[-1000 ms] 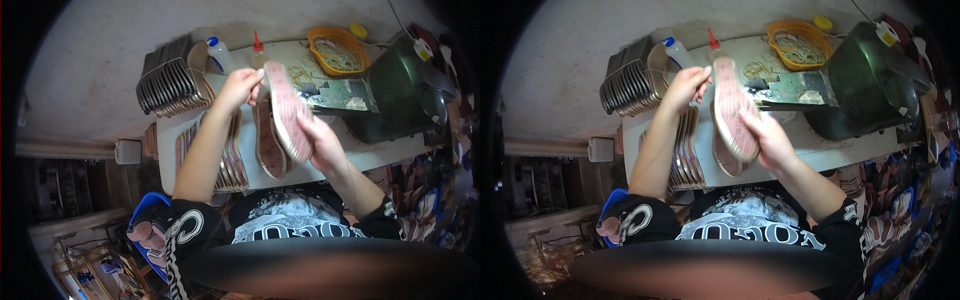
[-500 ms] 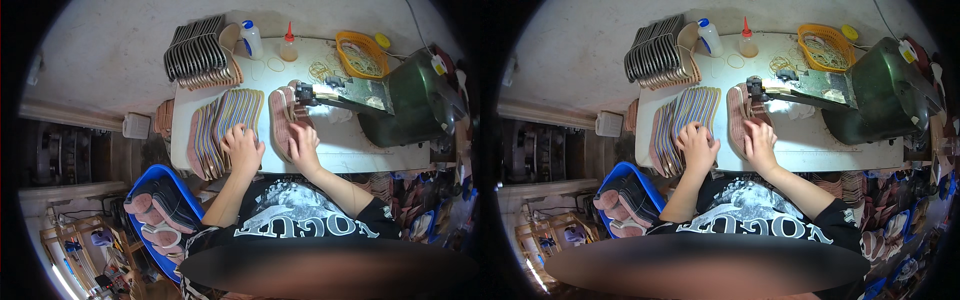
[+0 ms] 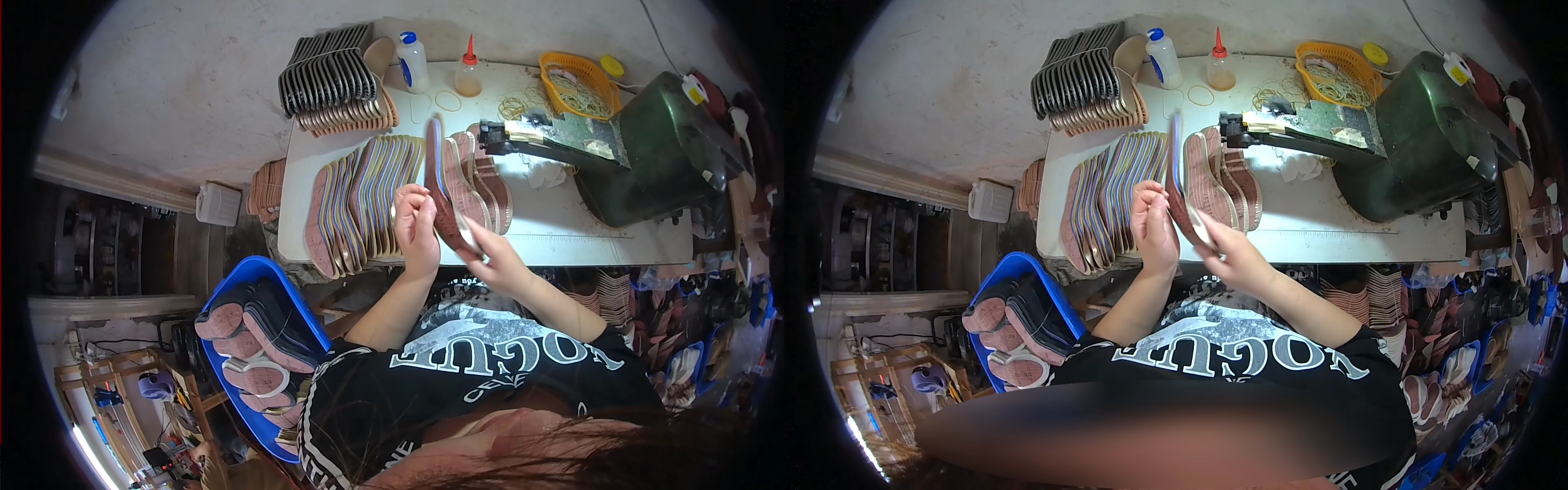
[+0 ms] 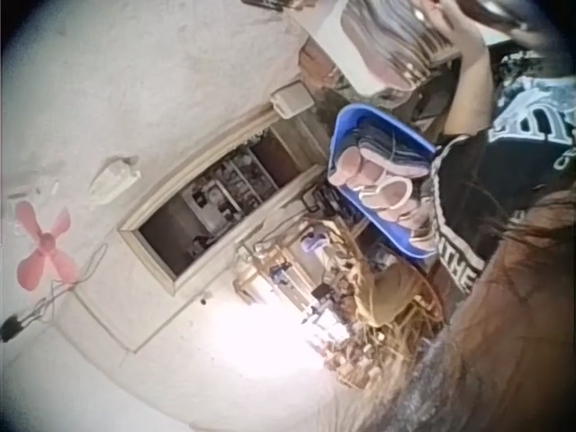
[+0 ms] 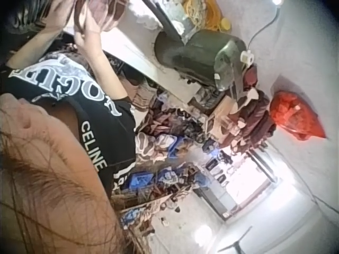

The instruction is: The recorder is organizing and inspecting individual shoe sole or insole components at a manufacturing workstation.

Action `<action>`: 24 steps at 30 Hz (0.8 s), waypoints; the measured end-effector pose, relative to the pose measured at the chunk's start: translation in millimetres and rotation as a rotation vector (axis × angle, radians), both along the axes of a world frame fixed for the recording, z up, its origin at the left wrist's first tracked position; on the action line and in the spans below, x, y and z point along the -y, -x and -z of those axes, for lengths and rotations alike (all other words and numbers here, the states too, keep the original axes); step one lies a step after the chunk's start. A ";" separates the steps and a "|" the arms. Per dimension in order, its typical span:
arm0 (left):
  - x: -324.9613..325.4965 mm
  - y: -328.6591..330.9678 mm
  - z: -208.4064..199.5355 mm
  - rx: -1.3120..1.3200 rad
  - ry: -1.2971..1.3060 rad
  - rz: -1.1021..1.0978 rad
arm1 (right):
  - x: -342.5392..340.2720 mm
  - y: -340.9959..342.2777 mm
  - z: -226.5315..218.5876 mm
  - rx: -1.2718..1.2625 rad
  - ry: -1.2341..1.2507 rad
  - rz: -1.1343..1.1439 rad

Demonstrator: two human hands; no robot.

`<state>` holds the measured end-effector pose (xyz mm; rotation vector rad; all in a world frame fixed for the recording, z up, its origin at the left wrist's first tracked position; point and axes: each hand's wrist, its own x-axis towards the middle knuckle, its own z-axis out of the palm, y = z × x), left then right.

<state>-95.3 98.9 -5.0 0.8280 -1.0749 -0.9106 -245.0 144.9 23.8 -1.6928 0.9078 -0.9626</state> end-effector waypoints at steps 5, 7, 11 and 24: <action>3.7 1.7 -19.0 -0.141 -0.245 0.087 | -8.3 24.6 7.3 0.287 -0.147 0.046; 12.8 -14.4 -10.3 -0.303 -0.362 0.259 | -8.9 27.1 -17.3 0.072 -0.050 -0.053; 6.7 -0.1 -19.4 -0.469 -0.407 0.112 | -12.1 26.8 -16.3 -0.043 0.016 0.071; -1.1 17.4 -22.8 -0.523 -0.309 0.244 | -13.7 37.0 -11.5 0.185 0.091 0.413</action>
